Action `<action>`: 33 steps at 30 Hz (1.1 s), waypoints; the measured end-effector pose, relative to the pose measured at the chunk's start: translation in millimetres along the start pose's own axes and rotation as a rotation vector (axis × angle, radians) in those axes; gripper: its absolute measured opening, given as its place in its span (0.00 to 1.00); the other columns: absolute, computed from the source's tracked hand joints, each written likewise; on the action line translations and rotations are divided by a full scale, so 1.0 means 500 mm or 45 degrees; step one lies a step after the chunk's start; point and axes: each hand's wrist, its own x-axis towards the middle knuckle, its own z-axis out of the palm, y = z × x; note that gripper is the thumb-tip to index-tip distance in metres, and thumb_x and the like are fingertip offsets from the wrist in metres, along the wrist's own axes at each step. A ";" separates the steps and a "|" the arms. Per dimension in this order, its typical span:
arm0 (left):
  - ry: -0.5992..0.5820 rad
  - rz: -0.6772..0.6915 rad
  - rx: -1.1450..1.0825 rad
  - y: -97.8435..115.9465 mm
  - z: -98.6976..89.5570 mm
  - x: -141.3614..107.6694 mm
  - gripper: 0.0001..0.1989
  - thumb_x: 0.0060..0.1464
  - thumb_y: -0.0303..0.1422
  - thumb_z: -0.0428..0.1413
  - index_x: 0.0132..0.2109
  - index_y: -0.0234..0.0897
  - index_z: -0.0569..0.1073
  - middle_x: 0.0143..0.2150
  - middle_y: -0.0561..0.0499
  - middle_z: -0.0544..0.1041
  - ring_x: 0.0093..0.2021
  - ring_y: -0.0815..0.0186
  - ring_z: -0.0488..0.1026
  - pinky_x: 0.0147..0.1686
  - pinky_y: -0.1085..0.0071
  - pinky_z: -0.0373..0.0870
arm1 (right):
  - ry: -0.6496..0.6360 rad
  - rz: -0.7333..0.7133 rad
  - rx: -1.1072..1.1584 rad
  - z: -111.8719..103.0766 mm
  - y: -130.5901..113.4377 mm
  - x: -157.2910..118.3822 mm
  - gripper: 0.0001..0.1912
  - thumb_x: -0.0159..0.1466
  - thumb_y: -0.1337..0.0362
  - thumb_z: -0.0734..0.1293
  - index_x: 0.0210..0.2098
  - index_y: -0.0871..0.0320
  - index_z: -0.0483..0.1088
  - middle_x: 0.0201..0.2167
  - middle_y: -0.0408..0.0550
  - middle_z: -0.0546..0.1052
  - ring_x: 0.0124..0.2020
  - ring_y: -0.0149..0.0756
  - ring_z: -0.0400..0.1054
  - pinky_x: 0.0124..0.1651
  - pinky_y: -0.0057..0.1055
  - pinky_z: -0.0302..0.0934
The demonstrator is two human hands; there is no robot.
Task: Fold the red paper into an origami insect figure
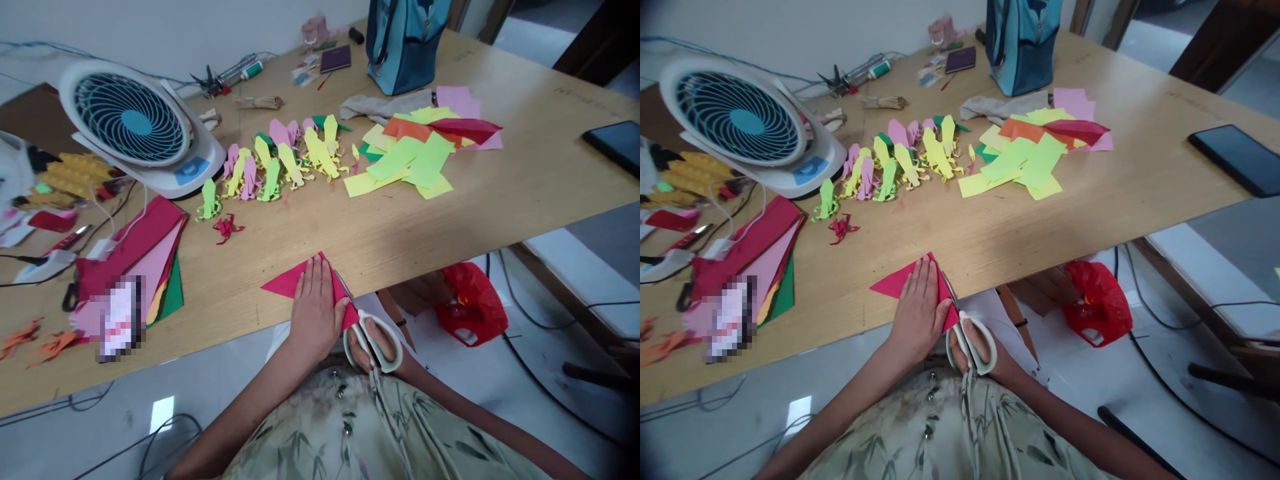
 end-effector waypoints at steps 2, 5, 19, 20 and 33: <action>0.012 0.006 -0.005 0.002 0.002 -0.004 0.38 0.70 0.49 0.34 0.73 0.21 0.47 0.74 0.29 0.48 0.75 0.46 0.44 0.69 0.46 0.53 | 0.021 0.024 -0.005 -0.002 0.001 -0.005 0.32 0.61 0.31 0.60 0.27 0.55 0.68 0.12 0.39 0.63 0.13 0.28 0.53 0.18 0.26 0.50; 0.028 0.015 -0.009 0.004 0.003 -0.009 0.37 0.70 0.48 0.34 0.73 0.22 0.46 0.74 0.30 0.49 0.75 0.47 0.44 0.69 0.46 0.54 | 0.036 0.029 0.017 -0.005 0.004 -0.005 0.32 0.60 0.31 0.60 0.30 0.55 0.70 0.13 0.40 0.64 0.13 0.29 0.55 0.19 0.27 0.50; 0.028 0.062 0.004 0.018 0.003 -0.037 0.39 0.69 0.50 0.34 0.73 0.22 0.43 0.74 0.30 0.49 0.75 0.47 0.44 0.69 0.48 0.54 | -0.060 0.030 -0.187 0.012 -0.019 0.002 0.41 0.59 0.26 0.52 0.13 0.55 0.61 0.10 0.44 0.62 0.12 0.28 0.55 0.18 0.27 0.47; 0.028 0.064 0.000 0.018 0.003 -0.039 0.39 0.69 0.50 0.34 0.73 0.22 0.43 0.75 0.30 0.48 0.75 0.47 0.43 0.69 0.48 0.54 | -0.057 0.039 -0.200 0.012 -0.019 0.003 0.41 0.59 0.26 0.52 0.13 0.55 0.61 0.10 0.44 0.62 0.12 0.29 0.55 0.18 0.27 0.47; -0.035 0.074 -0.087 0.024 -0.003 -0.056 0.37 0.70 0.48 0.34 0.74 0.24 0.39 0.75 0.31 0.45 0.76 0.48 0.40 0.70 0.47 0.52 | 0.023 0.064 -0.301 0.003 -0.031 -0.011 0.39 0.65 0.31 0.53 0.15 0.56 0.64 0.11 0.44 0.64 0.15 0.30 0.58 0.22 0.29 0.51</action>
